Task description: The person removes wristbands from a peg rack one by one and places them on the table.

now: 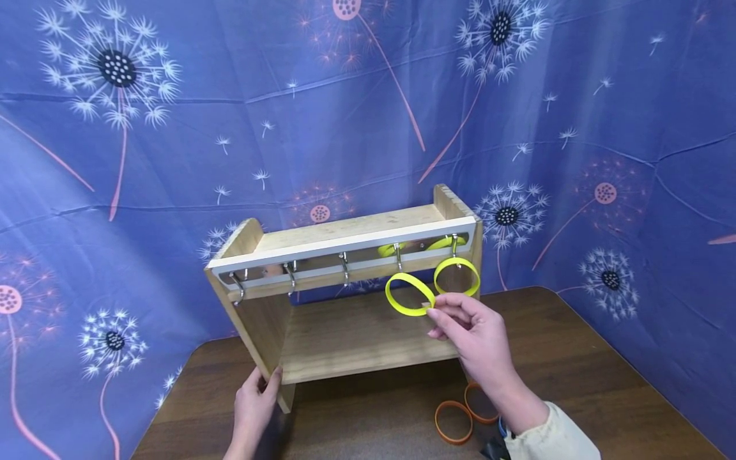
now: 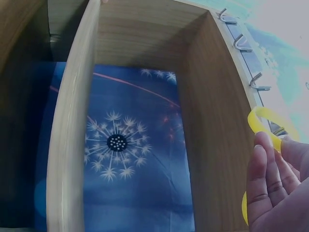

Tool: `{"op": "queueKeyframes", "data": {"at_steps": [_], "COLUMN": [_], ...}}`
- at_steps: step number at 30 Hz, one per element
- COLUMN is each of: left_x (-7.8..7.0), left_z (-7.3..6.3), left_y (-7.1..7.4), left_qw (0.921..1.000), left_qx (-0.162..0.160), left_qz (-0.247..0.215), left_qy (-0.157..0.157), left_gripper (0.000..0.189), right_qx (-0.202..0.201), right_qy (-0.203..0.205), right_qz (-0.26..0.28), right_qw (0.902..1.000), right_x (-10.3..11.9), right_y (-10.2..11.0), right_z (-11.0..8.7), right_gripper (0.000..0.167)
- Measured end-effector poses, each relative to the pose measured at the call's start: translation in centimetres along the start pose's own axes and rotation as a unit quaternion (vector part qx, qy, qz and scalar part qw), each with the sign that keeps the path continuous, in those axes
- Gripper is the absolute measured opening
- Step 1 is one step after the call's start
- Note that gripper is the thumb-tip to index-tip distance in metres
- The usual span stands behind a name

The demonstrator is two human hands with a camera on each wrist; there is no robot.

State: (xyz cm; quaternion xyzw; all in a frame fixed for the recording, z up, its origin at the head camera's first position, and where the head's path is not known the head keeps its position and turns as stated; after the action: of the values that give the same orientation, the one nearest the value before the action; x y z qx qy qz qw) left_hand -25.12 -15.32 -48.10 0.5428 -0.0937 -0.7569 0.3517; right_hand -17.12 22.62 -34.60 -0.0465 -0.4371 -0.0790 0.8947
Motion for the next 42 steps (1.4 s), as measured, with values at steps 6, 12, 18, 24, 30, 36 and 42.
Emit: {"op": "queueKeyframes", "data": {"at_steps": [6,12,18,24,30,36,42], "left_x": [-0.1,-0.1,-0.2,-0.2,-0.1,-0.1,-0.2], "left_z": [0.0,-0.1,-0.1,-0.2,-0.1,0.0,0.1], "left_y": [0.0,0.1,0.2,0.1,0.1,0.1,0.1], "left_qw": [1.0000,1.0000,1.0000,1.0000,1.0000,1.0000,0.9998], "left_qx": [-0.002,-0.001,-0.004,-0.004,-0.003,0.000,0.014], "left_qz": [0.000,-0.002,0.003,0.004,0.003,0.008,0.012], "left_qy": [0.000,-0.001,-0.006,-0.004,-0.006,-0.004,0.009], "left_gripper": [0.010,0.011,0.012,0.011,0.011,0.012,0.013], "right_qx": [0.001,-0.009,-0.009,0.004,0.012,0.018,0.031], "right_qy": [-0.004,0.003,0.004,-0.006,-0.016,-0.041,-0.082], "right_qz": [0.007,0.031,0.037,0.024,0.026,-0.024,-0.071], "right_qw": [1.0000,0.9995,0.9993,0.9997,0.9994,0.9987,0.9936], "right_x": [0.0,0.0,0.1,0.0,-0.4,-0.7,-1.4], "right_y": [0.2,0.3,0.4,0.8,1.6,2.5,3.4], "right_z": [0.0,-0.3,-0.3,-0.8,-1.7,-2.7,-3.9], "right_gripper": [0.018,0.018,0.018,0.016,0.014,0.015,0.016]}}
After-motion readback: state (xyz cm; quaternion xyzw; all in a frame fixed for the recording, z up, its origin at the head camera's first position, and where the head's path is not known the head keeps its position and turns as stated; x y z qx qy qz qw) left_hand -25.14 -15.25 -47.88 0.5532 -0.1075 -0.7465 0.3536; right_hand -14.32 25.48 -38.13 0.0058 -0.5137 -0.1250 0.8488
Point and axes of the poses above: each hand's wrist, its own z-axis towards the middle knuckle, its own y-axis out of the back of the hand, x = y × z, the point moved 1 cm from there along z, towards the middle knuckle
